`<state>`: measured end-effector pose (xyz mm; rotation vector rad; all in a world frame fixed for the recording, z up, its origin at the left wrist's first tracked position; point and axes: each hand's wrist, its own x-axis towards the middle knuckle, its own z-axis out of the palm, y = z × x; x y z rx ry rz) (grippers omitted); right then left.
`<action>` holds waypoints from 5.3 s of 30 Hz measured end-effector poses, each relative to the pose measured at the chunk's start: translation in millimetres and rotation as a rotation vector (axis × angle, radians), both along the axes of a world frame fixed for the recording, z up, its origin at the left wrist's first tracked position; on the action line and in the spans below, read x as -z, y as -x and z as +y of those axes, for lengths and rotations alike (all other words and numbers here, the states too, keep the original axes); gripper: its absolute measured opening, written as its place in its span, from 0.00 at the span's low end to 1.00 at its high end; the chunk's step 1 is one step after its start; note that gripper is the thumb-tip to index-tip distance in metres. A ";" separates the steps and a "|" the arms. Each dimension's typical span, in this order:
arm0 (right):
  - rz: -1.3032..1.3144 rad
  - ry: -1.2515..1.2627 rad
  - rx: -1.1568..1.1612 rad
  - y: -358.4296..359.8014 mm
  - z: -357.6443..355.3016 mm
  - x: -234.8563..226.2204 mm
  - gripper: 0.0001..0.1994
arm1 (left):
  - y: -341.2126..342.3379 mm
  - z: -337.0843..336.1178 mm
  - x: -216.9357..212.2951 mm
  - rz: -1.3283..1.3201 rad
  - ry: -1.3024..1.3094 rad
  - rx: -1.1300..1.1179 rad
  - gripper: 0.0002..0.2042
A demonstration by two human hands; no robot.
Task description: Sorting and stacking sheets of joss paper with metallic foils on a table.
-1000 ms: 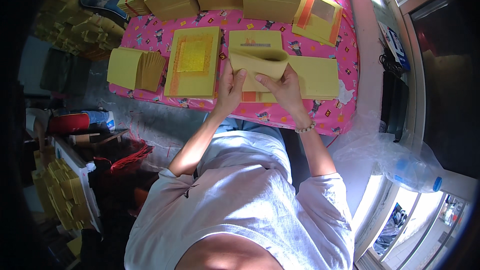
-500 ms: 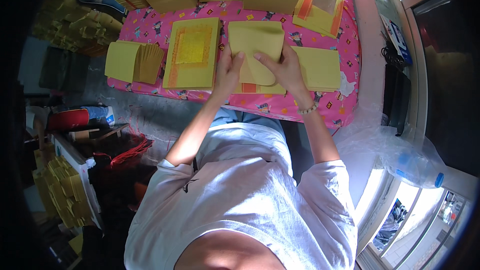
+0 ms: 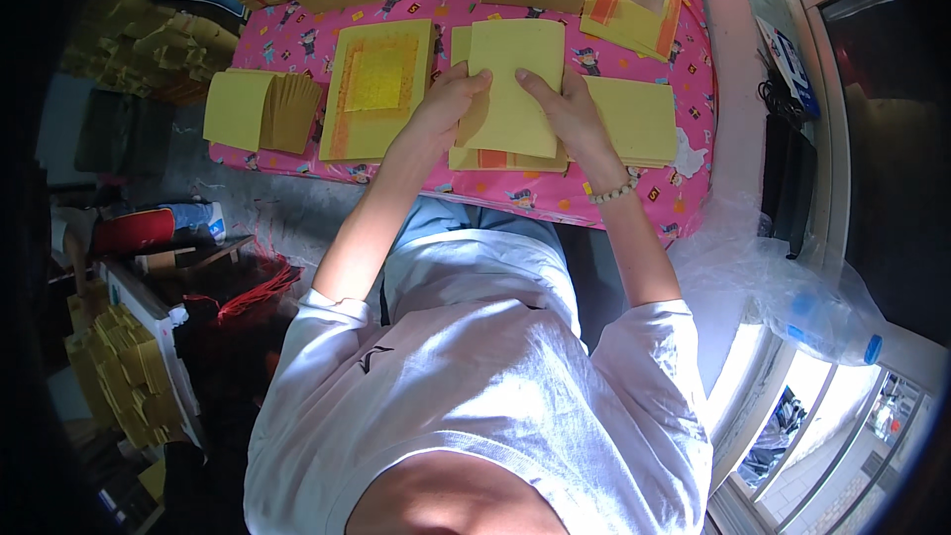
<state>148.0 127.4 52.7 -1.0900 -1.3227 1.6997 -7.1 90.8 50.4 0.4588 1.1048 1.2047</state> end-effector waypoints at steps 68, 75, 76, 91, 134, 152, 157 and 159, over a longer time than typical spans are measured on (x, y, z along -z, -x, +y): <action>-0.200 0.091 -0.266 -36.9 -23.6 -5.7 0.14 | 1.0 -28.5 14.0 0.265 -0.408 -0.104 0.11; -0.363 0.049 -0.294 -40.6 -26.5 -14.0 0.15 | 0.0 -20.6 18.3 0.305 -0.420 -0.096 0.12; -0.363 0.047 -0.292 -41.5 -27.9 -11.4 0.15 | 0.0 -19.5 16.8 0.277 -0.427 -0.130 0.12; -0.252 -0.021 -0.193 -53.5 -25.3 -3.0 0.10 | -1.4 -28.0 15.3 0.451 -0.494 -0.090 0.11; -0.497 -0.191 0.436 -183.3 -2.4 65.5 0.14 | -75.6 71.7 78.3 0.717 -0.386 0.354 0.16; -1.214 -0.794 0.435 -158.5 -17.5 39.2 0.15 | -86.1 43.8 54.0 1.151 -0.644 0.115 0.17; -1.061 -0.933 0.473 -157.1 -13.8 24.5 0.13 | -59.2 18.5 42.9 1.129 -0.666 0.066 0.15; -0.906 -0.994 0.529 -145.5 -16.6 5.8 0.11 | -38.2 -1.5 36.3 1.064 -0.597 0.110 0.14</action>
